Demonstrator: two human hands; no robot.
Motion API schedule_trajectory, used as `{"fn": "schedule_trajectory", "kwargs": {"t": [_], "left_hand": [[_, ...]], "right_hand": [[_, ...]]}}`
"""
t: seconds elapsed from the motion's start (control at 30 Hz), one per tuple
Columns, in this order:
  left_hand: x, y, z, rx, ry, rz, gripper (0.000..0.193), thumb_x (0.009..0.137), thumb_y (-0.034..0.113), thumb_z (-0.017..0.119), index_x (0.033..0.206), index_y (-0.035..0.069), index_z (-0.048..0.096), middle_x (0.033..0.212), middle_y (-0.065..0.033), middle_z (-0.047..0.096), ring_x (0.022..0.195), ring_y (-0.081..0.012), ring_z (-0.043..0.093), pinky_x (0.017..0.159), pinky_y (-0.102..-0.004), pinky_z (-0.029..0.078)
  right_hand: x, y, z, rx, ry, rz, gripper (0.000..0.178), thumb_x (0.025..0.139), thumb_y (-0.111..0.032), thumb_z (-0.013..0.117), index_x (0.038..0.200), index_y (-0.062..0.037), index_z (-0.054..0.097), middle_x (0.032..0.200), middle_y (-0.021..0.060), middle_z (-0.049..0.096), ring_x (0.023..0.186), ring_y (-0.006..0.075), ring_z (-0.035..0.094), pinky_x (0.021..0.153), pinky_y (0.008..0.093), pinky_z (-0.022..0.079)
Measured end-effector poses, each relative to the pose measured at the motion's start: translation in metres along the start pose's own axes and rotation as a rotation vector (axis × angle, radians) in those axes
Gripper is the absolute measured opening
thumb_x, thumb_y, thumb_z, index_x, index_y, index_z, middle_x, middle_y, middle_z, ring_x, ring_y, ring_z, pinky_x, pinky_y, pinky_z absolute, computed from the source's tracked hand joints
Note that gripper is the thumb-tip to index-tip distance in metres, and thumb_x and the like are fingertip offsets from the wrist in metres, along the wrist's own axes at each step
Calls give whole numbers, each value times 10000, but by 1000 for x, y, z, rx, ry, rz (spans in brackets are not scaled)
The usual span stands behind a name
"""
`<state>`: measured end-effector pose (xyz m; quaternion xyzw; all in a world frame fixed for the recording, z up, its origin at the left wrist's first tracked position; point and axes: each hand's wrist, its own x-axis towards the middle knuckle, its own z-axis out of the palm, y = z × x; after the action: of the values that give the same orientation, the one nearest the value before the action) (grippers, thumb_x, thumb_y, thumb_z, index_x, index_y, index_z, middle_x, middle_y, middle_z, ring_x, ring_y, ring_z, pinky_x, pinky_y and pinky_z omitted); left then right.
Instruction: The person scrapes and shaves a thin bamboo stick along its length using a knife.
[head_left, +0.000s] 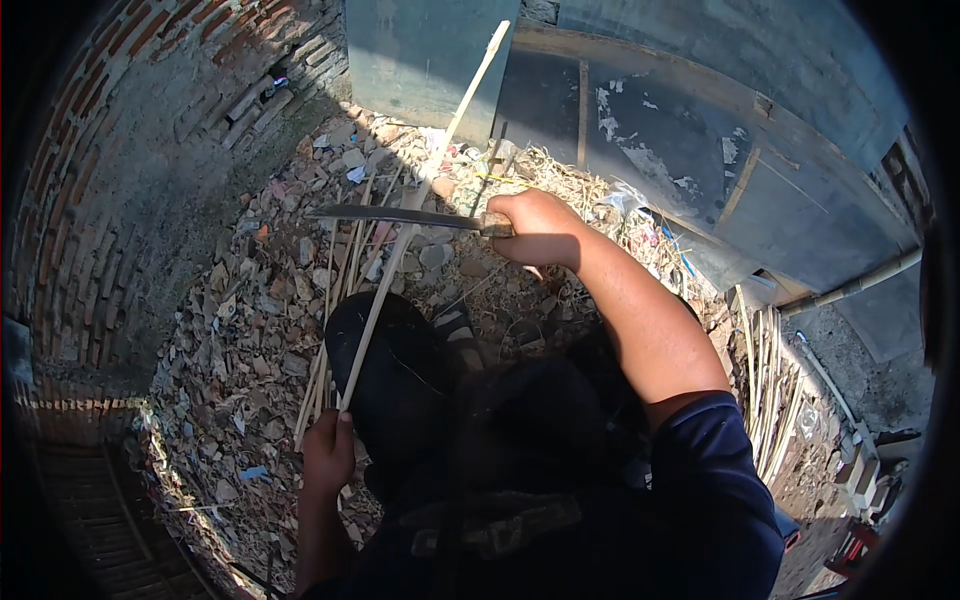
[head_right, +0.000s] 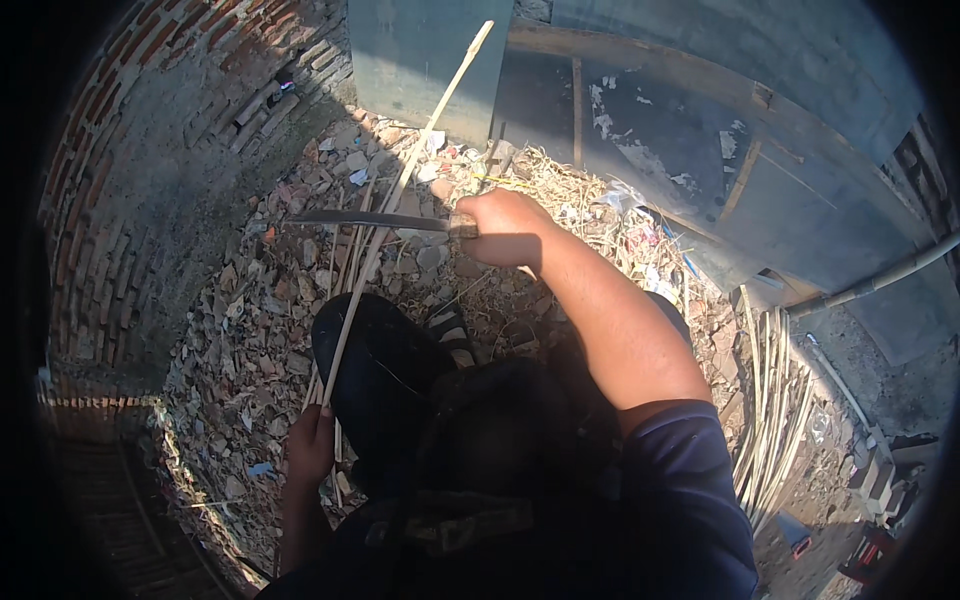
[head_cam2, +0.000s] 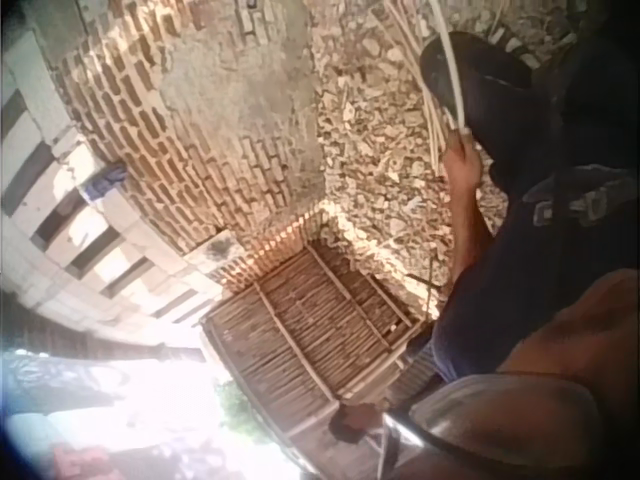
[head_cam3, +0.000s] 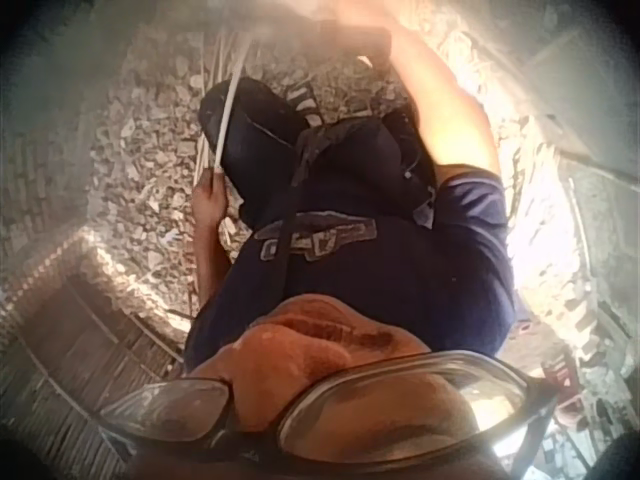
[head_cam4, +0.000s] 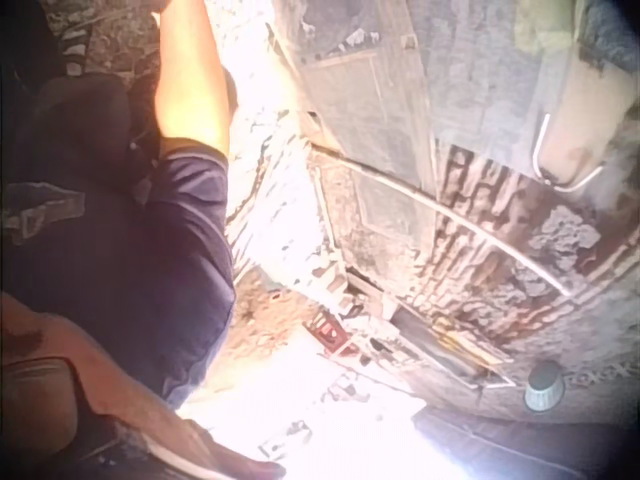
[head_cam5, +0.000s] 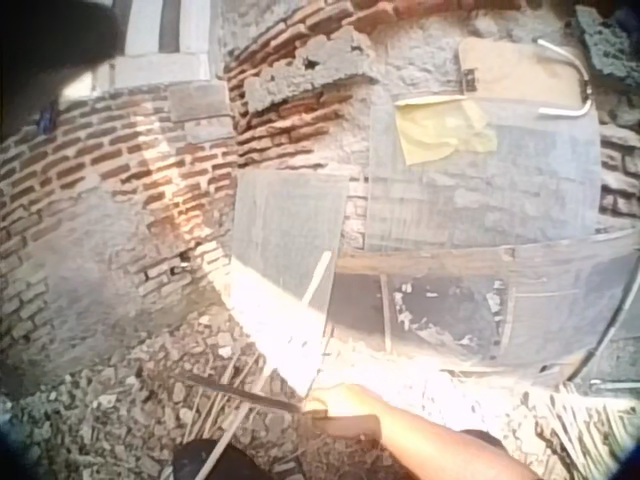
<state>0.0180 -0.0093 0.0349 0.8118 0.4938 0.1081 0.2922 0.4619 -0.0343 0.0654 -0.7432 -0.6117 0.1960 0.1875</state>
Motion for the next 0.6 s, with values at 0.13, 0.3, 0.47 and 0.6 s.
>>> {"fn": "schedule_trajectory", "kwargs": {"t": [0.13, 0.3, 0.47, 0.6], "left_hand": [[13, 16, 17, 283, 132, 47, 370, 1045, 300, 508, 851, -9, 561, 683, -264, 607, 674, -498, 623, 587, -558, 449], [20, 7, 18, 289, 103, 1, 355, 1049, 300, 493, 875, -2, 560, 698, -267, 609, 688, -497, 628, 592, -560, 450], [21, 17, 8, 223, 5, -52, 328, 1053, 290, 478, 933, -3, 565, 717, -268, 618, 733, -498, 643, 615, -555, 458], [22, 21, 9, 188, 27, -28, 298, 1049, 289, 491, 991, 6, 562, 736, -263, 635, 740, -489, 647, 640, -550, 468]], "right_hand": [[1, -14, 21, -171, -35, -170, 316, 773, -255, 689, 1054, -108, 686, 893, 157, 730, 892, 361, 714, 791, 457, 584], [12, -9, 31, -235, -93, -130, 332, 786, -262, 698, 1079, -106, 682, 933, 158, 734, 916, 348, 716, 810, 450, 585], [7, -39, 30, -157, -124, -56, 370, 799, -277, 715, 1125, -107, 682, 962, 160, 736, 950, 346, 713, 846, 439, 578], [18, -32, 35, -215, -189, -56, 377, 805, -262, 687, 1143, -96, 687, 992, 180, 735, 969, 364, 707, 873, 441, 573]]}}
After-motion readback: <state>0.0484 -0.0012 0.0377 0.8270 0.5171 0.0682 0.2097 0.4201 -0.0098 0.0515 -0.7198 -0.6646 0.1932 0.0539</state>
